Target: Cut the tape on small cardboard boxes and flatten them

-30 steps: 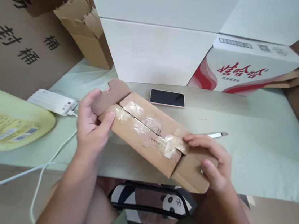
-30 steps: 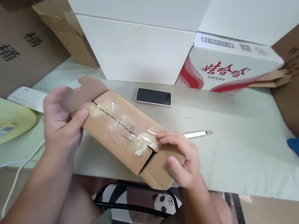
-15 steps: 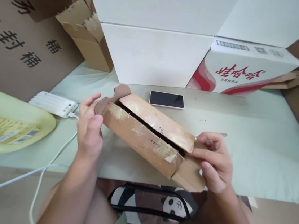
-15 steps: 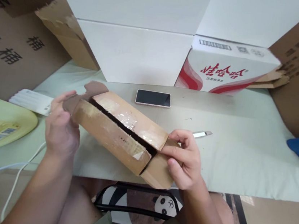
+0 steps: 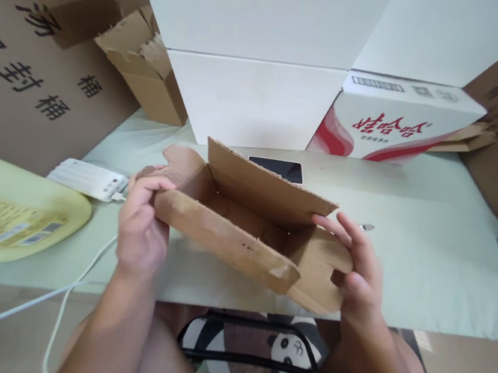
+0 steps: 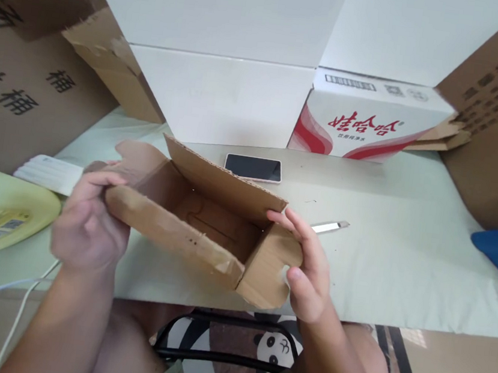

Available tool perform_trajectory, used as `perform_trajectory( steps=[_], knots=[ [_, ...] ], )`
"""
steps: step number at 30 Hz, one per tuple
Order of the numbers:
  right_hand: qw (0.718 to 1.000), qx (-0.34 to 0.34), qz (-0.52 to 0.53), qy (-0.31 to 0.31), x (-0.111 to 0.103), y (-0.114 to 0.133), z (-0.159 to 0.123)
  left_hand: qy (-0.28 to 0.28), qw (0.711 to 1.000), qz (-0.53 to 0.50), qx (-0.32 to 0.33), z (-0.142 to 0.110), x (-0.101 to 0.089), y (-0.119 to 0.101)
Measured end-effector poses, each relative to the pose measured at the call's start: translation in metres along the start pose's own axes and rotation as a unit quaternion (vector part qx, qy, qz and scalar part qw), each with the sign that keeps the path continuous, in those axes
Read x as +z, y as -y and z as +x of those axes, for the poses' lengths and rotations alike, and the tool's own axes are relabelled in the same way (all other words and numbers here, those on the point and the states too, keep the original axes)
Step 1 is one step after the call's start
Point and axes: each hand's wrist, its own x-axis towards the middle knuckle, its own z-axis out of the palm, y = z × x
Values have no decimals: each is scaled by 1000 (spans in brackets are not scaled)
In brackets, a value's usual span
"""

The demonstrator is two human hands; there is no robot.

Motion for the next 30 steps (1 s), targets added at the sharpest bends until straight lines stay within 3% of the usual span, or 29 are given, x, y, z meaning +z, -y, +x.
perform_trajectory(
  steps=[4, 7, 14, 17, 24, 27, 30],
  knots=[
    [994, 31, 106, 2, 3, -2, -2, 2, 988, -150, 28, 3, 3, -14],
    [998, 17, 47, -21, 7, -5, -1, 53, 986, -159, 22, 1, 5, -21],
    [988, -24, -142, -59, 24, -19, 1, 65, 996, -5, 54, -6, 4, -8],
    [986, -37, -139, -85, 27, -23, 0, 82, 989, 85, 94, -6, 1, -2],
    [992, -69, -97, 47, 16, -17, 2, 135, 955, 219, 147, -5, -2, -7],
    [995, -38, -87, 17, 16, -23, -1, 146, 950, 245, 127, -4, -2, -10],
    [995, 63, -70, -45, 21, -36, -6, 127, 957, 245, 86, -2, -4, -9]
  ],
)
